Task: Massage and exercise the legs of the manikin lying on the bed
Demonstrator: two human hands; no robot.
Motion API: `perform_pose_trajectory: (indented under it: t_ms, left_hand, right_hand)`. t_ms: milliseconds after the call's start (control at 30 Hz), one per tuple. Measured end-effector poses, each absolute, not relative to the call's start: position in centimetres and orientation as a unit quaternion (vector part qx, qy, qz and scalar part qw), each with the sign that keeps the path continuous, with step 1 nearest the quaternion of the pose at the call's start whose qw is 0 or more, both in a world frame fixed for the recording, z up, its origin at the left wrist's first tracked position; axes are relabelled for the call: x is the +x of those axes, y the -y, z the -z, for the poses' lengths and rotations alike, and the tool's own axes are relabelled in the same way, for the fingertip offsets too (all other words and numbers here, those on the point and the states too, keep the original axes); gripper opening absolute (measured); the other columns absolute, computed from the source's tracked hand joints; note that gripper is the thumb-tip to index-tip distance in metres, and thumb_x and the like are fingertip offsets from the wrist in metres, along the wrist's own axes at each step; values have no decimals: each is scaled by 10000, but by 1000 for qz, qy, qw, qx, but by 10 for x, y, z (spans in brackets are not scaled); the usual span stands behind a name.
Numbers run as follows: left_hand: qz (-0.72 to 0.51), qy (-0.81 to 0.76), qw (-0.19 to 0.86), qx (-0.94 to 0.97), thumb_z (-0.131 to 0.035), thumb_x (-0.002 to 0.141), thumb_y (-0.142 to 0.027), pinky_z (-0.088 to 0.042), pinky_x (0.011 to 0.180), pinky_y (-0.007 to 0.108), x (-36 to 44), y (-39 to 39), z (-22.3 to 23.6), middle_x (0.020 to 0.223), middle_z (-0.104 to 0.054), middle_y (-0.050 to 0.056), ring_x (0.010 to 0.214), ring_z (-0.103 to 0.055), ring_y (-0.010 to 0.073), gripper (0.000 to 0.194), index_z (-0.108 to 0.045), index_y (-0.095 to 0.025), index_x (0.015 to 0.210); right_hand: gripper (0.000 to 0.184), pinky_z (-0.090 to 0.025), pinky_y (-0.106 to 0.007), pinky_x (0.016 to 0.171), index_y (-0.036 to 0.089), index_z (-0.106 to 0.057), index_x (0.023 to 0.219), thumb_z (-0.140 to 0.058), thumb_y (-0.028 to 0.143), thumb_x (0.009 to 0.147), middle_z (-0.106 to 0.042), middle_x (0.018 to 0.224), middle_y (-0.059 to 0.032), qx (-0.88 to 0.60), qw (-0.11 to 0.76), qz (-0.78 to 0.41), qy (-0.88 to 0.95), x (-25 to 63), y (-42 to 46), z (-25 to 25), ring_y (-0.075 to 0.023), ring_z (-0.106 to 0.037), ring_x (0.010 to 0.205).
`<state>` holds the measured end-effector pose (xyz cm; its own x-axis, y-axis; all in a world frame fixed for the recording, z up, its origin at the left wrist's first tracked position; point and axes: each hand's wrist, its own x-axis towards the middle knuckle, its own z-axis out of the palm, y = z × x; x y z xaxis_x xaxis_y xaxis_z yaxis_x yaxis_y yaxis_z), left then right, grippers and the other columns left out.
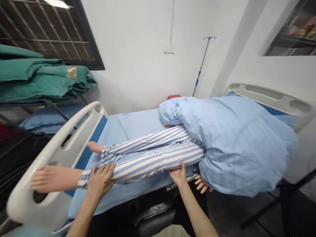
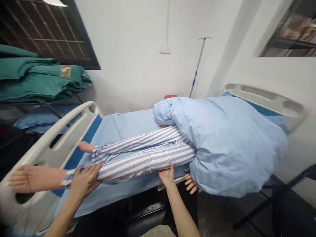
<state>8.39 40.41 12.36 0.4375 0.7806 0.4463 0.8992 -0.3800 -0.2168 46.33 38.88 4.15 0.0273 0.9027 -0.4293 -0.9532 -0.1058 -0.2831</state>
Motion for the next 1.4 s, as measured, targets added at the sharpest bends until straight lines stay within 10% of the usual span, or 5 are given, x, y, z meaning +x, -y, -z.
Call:
perform_pose_trajectory:
  t_ms: [767,1400]
  left_hand:
    - [266,600,81,-750,-554,702,-339,-455,886,411,189,-437,-71,1085,-676,116,1008,-622,307,499,-485,-178,1169]
    - [237,513,307,-766,-498,780,-200,-333,1014,460,107,-423,-108,1089,-681,142,980,-619,268,396,-598,-142,1159]
  right_hand:
    - [375,-536,-424,874,213,-573,872,-513,566,762,-656,805,-29,-196,714,-672,-2,504,-390,-144,-195,-618,824]
    - [292,-520,-410,878,211,-588,830,-577,484,728,-696,870,-36,-237,678,-696,-13,479,-386,-79,-207,-639,895]
